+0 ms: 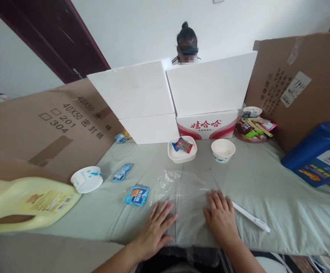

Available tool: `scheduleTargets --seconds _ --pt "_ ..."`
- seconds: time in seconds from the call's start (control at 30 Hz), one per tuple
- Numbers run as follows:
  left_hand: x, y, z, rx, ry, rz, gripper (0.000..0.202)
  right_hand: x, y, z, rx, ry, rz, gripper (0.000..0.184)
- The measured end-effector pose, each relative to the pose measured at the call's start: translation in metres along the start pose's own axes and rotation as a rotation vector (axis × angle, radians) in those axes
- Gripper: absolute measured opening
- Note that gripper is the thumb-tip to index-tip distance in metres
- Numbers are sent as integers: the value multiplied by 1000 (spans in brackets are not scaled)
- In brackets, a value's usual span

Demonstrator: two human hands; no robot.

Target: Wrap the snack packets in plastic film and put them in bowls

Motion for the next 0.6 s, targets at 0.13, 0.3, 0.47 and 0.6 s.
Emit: scheduleTargets --seconds 0.13,0.3,0.47,0.6 --pt "8 -5 -29 5 105 -56 66 24 14 -6 54 51 111 39" --pt "15 -11 -52 2 94 -87 61 61 12 -29 390 -214 394 68" --pt "28 -12 -54 -5 94 -135 21 65 7 -54 480 -373 469 44" --pt "40 -13 -41 75 95 -300 15 62 10 -49 257 -356 620 24"
Point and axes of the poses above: each hand's wrist, its own z-axis towards the middle knuckle, its own x-axis out of the back of the hand, y = z × x, the point moved 2 cm from there along z, towards the middle knuckle, and after that the axes turned 7 degrees about y, right-handed, at the moved point
